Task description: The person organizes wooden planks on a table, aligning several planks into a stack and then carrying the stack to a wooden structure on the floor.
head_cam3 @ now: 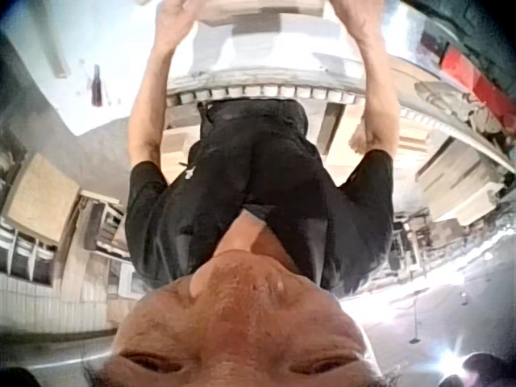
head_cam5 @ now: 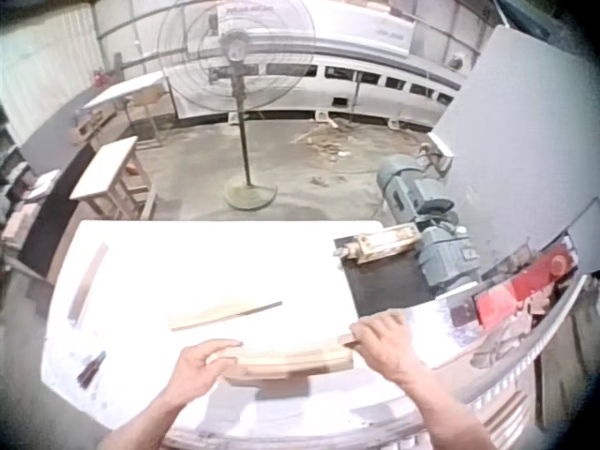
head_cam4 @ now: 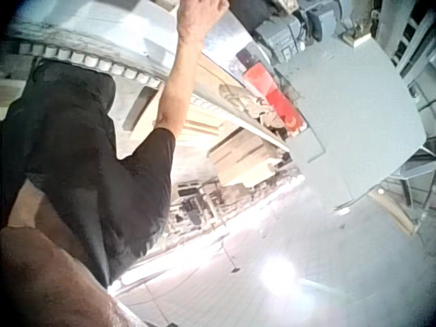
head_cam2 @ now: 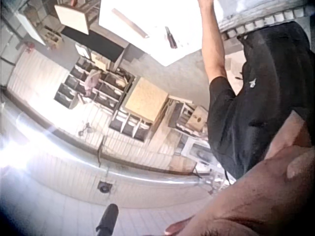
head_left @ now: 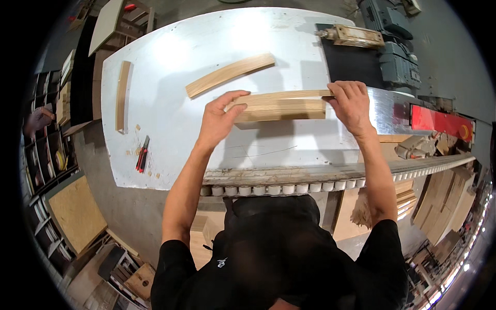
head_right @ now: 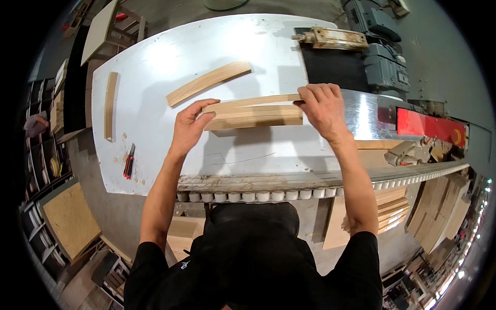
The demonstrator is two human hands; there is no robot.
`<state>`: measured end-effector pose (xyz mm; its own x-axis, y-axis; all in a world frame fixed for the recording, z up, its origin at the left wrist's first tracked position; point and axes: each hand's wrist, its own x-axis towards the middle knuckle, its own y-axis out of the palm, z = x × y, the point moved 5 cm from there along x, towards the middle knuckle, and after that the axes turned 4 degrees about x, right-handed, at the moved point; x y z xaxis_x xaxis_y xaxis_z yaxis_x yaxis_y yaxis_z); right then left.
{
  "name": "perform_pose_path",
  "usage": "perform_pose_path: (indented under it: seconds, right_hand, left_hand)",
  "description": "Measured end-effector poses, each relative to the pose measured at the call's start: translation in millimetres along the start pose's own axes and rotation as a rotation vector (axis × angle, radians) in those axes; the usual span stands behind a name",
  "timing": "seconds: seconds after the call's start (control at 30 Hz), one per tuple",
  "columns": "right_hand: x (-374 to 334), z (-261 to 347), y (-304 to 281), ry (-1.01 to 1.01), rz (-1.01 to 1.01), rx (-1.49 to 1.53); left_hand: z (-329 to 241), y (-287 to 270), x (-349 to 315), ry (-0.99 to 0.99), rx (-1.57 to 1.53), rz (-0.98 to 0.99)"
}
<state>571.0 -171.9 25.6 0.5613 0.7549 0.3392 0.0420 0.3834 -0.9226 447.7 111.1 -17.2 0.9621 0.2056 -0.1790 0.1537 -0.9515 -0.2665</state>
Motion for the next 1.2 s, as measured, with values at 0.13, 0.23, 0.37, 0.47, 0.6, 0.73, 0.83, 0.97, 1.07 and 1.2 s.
perform_pose_path:
  seconds: [0.13, 0.23, 0.37, 0.47, 0.6, 0.73, 0.83, 0.97, 1.07, 1.2]
  right_hand:
    - [8, 10, 35, 0.003, 0.028, 0.092]
    - [5, 14, 66, 0.042, 0.055, 0.152]
    - [-11, 7, 94, 0.155, 0.124, 0.243]
    - [-23, 4, 104, 0.175, 0.177, 0.325]
    - [-34, -3, 95, 0.292, 0.192, 0.310]
    - [-66, -21, 94, 0.553, 0.194, 0.537]
    - [-93, -22, 111, 0.755, 0.090, 0.891]
    - [-98, -6, 113, 0.908, 0.115, 1.090]
    - [-94, 4, 115, 0.929, 0.061, 1.113]
    - [-101, -1, 122, 0.923, -0.007, 1.095]
  left_hand:
    - [34, -23, 15, -0.020, 0.185, -0.041]
    - [69, -29, 22, -0.052, 0.169, -0.061]
    - [95, -23, 23, -0.129, 0.189, -0.001]
    - [111, -19, 19, -0.165, 0.130, 0.041]
    - [118, -30, 6, -0.171, 0.076, 0.051]
    - [99, -33, -4, -0.065, 0.449, 0.173]
    - [93, -21, -16, 0.047, 0.583, 0.208]
    - [104, 0, -22, 0.036, 0.672, 0.249]
    - [110, 8, -28, 0.189, 0.620, 0.180]
    - [114, 11, -23, 0.164, 0.616, 0.142]
